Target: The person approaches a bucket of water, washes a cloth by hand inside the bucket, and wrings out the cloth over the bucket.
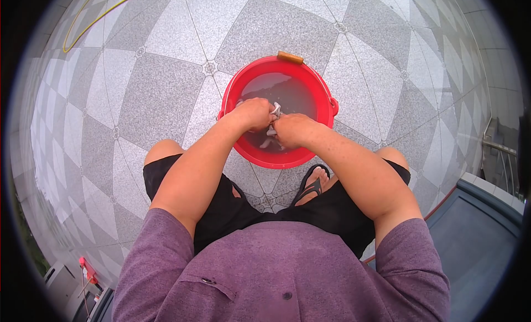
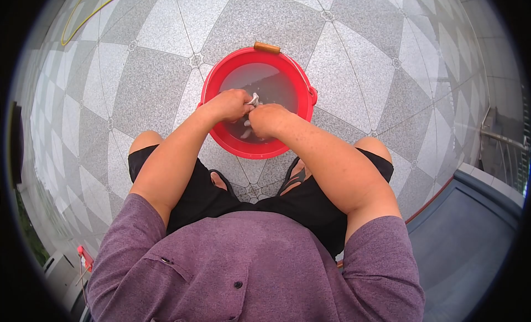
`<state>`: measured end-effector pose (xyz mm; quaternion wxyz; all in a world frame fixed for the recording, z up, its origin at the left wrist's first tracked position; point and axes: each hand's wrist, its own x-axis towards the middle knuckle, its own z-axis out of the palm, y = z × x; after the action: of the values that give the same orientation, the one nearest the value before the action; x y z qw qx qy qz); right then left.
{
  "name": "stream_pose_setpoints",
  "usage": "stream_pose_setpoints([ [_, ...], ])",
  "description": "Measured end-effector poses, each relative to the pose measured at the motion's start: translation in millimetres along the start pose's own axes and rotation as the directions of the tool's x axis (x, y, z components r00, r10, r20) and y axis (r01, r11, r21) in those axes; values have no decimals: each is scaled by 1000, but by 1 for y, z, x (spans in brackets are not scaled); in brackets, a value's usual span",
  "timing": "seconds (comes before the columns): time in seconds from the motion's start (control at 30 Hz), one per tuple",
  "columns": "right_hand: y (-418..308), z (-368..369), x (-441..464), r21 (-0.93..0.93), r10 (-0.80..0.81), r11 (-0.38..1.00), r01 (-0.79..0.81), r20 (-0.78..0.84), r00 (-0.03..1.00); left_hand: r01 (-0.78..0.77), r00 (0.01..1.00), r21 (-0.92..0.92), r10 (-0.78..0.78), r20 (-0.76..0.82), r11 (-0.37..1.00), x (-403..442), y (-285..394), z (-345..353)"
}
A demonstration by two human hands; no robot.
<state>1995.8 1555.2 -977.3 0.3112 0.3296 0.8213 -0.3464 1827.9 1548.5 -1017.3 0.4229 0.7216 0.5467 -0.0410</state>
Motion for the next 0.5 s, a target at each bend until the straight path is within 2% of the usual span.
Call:
stream_pose_setpoints([
  [0.23, 0, 0, 3, 10, 6, 1000, -5, -14, 1000, 18, 1000, -2, -18, 1, 1000, 1, -2, 1],
  [0.5, 4, 2, 10, 9, 10, 1000, -10, -21, 1000, 77, 992, 17, -78, 97, 997, 1, 2, -6],
])
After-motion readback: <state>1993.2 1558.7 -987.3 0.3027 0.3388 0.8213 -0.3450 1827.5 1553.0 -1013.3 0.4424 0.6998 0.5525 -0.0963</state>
